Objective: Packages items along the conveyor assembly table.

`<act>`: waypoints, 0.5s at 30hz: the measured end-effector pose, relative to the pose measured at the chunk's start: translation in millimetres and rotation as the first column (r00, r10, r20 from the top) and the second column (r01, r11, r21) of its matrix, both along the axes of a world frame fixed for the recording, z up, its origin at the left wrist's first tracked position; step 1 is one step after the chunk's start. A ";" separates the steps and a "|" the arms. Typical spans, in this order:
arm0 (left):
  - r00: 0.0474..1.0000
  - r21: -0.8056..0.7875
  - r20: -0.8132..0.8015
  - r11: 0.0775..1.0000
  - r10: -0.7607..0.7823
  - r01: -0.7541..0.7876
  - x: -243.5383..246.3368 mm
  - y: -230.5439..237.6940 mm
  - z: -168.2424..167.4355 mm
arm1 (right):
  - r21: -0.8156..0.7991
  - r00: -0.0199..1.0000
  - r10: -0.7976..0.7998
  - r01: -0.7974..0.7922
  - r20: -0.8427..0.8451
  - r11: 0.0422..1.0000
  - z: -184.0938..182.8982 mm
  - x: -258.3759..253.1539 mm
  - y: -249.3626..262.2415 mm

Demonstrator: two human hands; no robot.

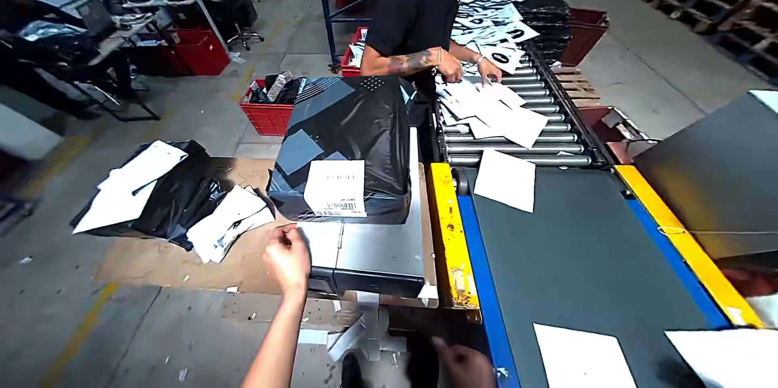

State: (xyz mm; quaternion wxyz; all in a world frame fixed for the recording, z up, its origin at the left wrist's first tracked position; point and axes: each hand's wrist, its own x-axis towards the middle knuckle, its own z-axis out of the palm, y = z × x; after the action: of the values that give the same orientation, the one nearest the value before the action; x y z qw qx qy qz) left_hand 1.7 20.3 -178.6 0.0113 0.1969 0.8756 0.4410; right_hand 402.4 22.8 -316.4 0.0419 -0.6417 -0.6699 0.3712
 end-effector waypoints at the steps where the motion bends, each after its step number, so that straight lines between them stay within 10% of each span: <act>1: 1.000 -0.010 0.005 1.000 -0.002 0.002 -0.6 0.4 -0.2 | -0.014 0.977 0.016 -0.019 -0.215 1.000 -8.3 -55.5 -8.5; 3: 1.000 -0.024 0.011 1.000 -0.008 0.008 -0.3 -0.8 0.4 | -0.239 0.843 -0.183 0.067 -0.506 0.969 -5.2 -145.2 -13.6; 8: 1.000 -0.013 -0.009 0.999 -0.030 0.030 0.0 -0.7 4.6 | -0.630 0.415 -0.743 0.398 -0.525 0.667 32.5 -227.6 -4.0; 15: 0.994 0.043 -0.054 0.994 -0.097 0.100 1.8 7.6 -5.6 | -0.245 0.675 -0.510 0.454 -0.533 0.857 5.2 -49.0 50.0</act>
State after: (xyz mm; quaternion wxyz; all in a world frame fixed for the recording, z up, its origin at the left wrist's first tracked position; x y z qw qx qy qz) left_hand 3.6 27.9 -184.2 0.0056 0.2515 0.8546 0.4544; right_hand 353.4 72.8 -311.2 0.3109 -0.6518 -0.4133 0.5546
